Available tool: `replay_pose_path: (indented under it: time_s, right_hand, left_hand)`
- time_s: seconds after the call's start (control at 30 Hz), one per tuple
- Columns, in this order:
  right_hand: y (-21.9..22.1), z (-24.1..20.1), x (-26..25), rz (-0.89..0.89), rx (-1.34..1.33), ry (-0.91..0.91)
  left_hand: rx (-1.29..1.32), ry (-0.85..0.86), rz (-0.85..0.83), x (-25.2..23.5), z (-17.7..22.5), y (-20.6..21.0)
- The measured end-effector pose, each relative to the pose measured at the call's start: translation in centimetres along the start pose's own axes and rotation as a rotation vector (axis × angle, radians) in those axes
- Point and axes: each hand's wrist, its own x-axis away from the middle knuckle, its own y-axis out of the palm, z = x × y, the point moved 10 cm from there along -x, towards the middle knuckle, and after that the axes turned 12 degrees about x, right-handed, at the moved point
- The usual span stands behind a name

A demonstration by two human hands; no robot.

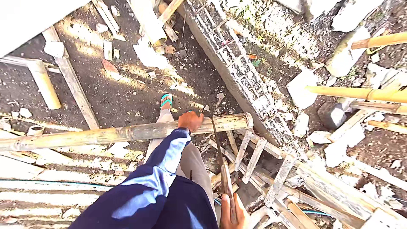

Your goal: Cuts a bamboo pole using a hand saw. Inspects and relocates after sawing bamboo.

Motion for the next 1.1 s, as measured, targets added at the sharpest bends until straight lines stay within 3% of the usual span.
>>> replay_pose_path:
  time_s: [0.1, 0.17, 0.23, 0.33, 0.4, 0.47, 0.53, 0.6, 0.67, 0.77, 0.83, 0.9, 1.0, 1.1]
  right_hand:
    - [4.4, -3.8, -8.4, -0.047, 0.028, -0.047]
    - [6.4, -5.6, -11.3, -0.149, 0.034, -0.021]
    - [5.4, -4.3, -9.6, -0.093, 0.002, 0.008]
    - [0.5, -0.4, -0.3, -0.036, -0.029, 0.015]
    - [-0.7, 0.7, 1.4, -0.034, -0.04, 0.024]
    - [1.5, -0.7, -3.3, -0.039, -0.047, 0.027]
    - [4.8, -3.8, -11.1, -0.099, -0.004, 0.041]
    - [6.5, -5.6, -13.9, -0.215, 0.006, 0.081]
    - [5.2, -5.0, -11.4, -0.14, 0.038, 0.044]
    - [-0.3, -2.7, -1.1, -0.035, 0.052, -0.02]
    - [-1.7, -1.6, 1.4, 0.001, 0.017, 0.007]
    - [0.7, -2.5, -2.3, -0.015, 0.025, 0.007]
    - [6.2, -5.7, -12.0, -0.187, 0.047, 0.053]
    - [6.2, -5.2, -10.9, -0.146, 0.034, 0.048]
  left_hand:
    - [-0.015, 0.01, 0.018, -0.1, -0.1, -0.1]
    - [-0.003, 0.014, -0.004, 0.0, -0.6, 0.5]
    - [-0.009, 0.02, -0.004, -0.3, -0.2, -0.3]
    - [-0.015, 0.003, -0.012, -0.1, -0.2, -0.1]
    - [-0.003, -0.008, -0.006, 0.2, -0.2, -0.1]
    - [-0.015, 0.007, 0.026, 0.5, -0.1, -0.4]
    - [-0.012, 0.024, 0.03, 0.3, -0.1, -0.4]
    - [0.012, 0.023, 0.004, 0.5, -0.7, 0.0]
    - [0.0, 0.035, 0.004, -0.1, -0.1, -1.0]
    - [-0.003, 0.014, -0.007, 0.0, -0.1, -0.9]
    - [-0.003, -0.004, -0.01, 0.1, 0.0, -1.0]
    - [0.0, -0.007, 0.021, 0.1, 0.1, -1.2]
    - [-0.002, 0.008, 0.024, 0.1, -0.2, -0.6]
    - [-0.002, 0.017, 0.011, -0.3, -0.2, -1.1]
